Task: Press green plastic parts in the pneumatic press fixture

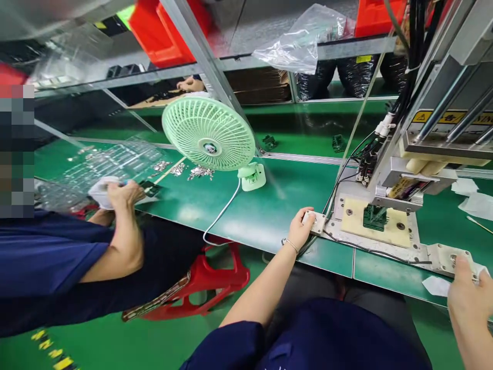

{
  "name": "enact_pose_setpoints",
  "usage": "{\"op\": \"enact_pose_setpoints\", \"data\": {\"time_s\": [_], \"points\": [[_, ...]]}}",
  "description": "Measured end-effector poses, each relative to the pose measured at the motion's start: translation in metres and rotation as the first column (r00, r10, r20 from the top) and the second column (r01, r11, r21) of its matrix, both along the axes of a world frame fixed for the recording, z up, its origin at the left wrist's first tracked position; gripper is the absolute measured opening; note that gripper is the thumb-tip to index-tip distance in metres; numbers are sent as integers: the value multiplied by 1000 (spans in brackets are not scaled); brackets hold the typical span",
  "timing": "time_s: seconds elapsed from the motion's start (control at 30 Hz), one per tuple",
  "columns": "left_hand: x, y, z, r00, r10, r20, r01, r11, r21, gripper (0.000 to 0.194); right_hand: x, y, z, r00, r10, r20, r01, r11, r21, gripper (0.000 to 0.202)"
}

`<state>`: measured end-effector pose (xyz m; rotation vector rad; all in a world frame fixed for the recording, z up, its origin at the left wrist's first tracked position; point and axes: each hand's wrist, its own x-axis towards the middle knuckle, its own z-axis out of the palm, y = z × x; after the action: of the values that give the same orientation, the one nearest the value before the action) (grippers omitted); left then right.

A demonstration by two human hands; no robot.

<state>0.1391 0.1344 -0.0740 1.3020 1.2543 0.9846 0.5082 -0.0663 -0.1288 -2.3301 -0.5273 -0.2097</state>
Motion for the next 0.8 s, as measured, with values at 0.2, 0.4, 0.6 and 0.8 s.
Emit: {"op": "enact_pose_setpoints", "data": {"time_s": [0.2, 0.4, 0.6, 0.8], "points": [[-3, 0, -1, 1000, 3, -16, -3, 1000, 27, 47, -12, 3, 12, 1000, -2, -22, 3, 999, 45, 53], [-3, 0, 3, 1000, 2, -16, -2, 1000, 14, 49, -17, 4, 19, 998, -11, -64, 11, 1000, -8, 53], [-4, -1, 2, 1000, -6, -5, 6, 1000, 24, 47, -19, 5, 22, 998, -10, -70, 9, 1000, -5, 53], [-5, 0, 2, 1000, -10, -15, 10, 1000, 18, 47, -19, 4, 20, 998, -4, -65, 4, 1000, 5, 53]]}}
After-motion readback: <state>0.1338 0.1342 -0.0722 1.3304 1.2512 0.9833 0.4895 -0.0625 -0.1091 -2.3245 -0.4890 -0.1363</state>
